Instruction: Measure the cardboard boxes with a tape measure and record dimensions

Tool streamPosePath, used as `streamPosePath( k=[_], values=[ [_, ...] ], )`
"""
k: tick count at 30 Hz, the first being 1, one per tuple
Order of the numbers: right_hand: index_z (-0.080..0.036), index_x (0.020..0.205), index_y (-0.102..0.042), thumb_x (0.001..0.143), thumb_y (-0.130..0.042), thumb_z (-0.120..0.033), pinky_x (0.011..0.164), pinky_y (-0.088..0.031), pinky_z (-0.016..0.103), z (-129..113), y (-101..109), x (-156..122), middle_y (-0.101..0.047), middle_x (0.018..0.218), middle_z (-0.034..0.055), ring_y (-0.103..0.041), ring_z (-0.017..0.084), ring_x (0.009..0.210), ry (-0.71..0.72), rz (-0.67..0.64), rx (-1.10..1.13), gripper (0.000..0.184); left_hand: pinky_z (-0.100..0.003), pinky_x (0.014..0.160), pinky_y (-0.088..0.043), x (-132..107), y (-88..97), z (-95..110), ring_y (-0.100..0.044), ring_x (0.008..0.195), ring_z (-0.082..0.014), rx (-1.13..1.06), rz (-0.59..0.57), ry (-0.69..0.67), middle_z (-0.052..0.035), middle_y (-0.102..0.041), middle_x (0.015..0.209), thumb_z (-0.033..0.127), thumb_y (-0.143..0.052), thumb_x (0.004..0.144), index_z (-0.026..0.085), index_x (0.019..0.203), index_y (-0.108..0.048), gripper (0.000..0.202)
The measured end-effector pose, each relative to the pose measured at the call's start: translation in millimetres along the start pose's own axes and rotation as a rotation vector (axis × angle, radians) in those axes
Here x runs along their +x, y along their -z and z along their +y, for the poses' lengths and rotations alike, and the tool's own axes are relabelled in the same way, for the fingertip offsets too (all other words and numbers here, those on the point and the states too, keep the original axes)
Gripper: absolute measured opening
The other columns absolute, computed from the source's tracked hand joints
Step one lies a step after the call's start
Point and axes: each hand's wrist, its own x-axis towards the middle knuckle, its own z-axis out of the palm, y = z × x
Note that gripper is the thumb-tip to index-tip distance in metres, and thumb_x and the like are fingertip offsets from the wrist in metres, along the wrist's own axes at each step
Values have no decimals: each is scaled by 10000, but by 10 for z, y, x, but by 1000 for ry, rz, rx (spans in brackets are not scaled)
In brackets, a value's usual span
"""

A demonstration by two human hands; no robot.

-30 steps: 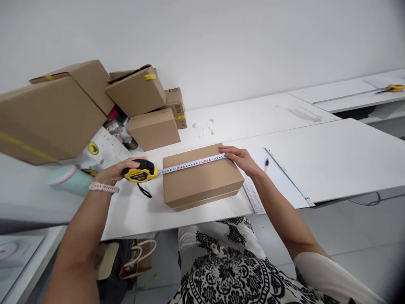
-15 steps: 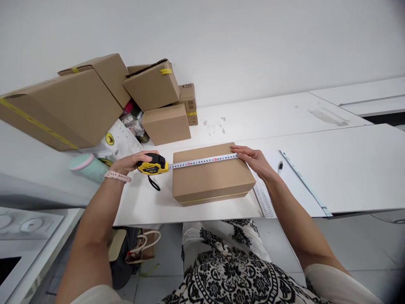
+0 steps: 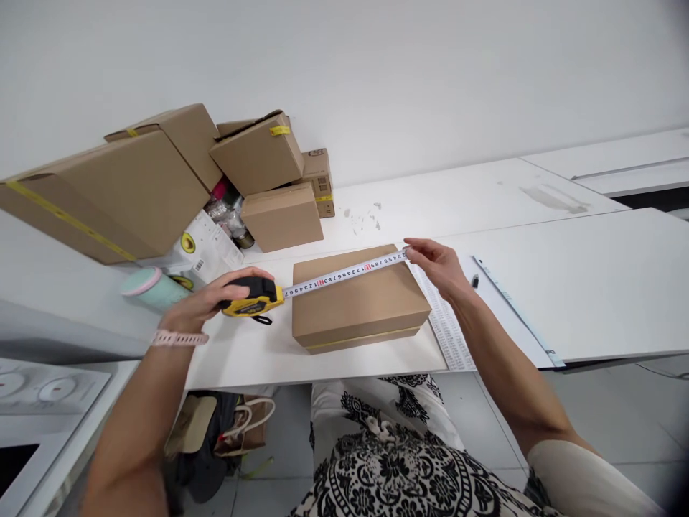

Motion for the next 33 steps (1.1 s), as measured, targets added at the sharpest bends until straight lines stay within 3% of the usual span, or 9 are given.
streamPosePath(
  k=[3,6,8,10,12,15,21,26,33],
  values=[
    [-208,1065,-768,792,-770,-423,883,-545,451,-276,21,108,-738,911,59,-668,214,869,120,37,62,348,-371,915,-511,-453,-435,-20,-652,1104,-352,-149,41,51,-99,-706,1247,490,-737,771,252,1438,-542,735],
    [-199,1027,-771,808,-760,-385,907,-535,447,-515,-60,266,-747,950,69,-673,218,919,193,-78,84,287,-357,927,-492,-718,-982,-279,-643,1100,-309,-303,-84,60,-68,-672,1291,465,-782,735,313,1515,-457,858],
    [-189,1015,-773,814,-757,-371,940,-521,456,-567,-197,391,-756,969,78,-676,226,956,179,-221,83,271,-377,943,-482,-758,-1388,-523,-641,1093,-305,-493,-280,28,-75,-655,1278,443,-876,612,323,1533,-428,1032],
    [-181,985,-776,807,-767,-354,962,-509,461,-519,-377,521,-766,958,83,-677,232,971,132,-355,65,249,-417,961,-477,-728,-1794,-727,-640,1120,-316,-665,-367,11,-93,-654,1274,396,-895,594,337,1525,-439,1038],
    [-176,933,-780,796,-779,-325,963,-505,458,-404,-554,637,-770,921,82,-677,229,945,72,-449,8,203,-444,1000,-461,-672,-2159,-817,-633,1159,-321,-805,-280,8,-111,-656,1277,363,-857,653,315,1458,-538,867],
    [-175,854,-778,803,-770,-294,905,-521,445,-211,-727,752,-765,881,81,-665,213,841,0,-506,-131,130,-417,963,-491,-580,-2550,-724,-669,1075,-287,-927,-226,-10,-108,-691,1186,385,-835,694,301,1336,-646,674],
    [-171,842,-780,809,-736,-288,828,-523,396,-74,-775,791,-759,836,73,-649,198,763,18,-517,-268,129,-410,896,-515,-445,-2797,-455,-679,976,-267,-957,-177,-2,-103,-705,1083,410,-821,721,244,1303,-631,635],
    [-170,772,-774,781,-722,-240,811,-513,361,-108,-790,750,-766,847,69,-656,204,803,80,-517,-358,88,-381,844,-524,-426,-2876,-476,-686,905,-255,-943,-141,21,-93,-708,978,438,-855,672,220,1152,-703,549],
    [-162,775,-777,793,-686,-230,793,-507,336,-105,-776,732,-759,811,61,-649,194,776,100,-550,-359,115,-365,834,-503,-436,-2969,-531,-673,913,-238,-963,-129,29,-57,-701,974,403,-876,664,270,1176,-695,559]
  ],
)
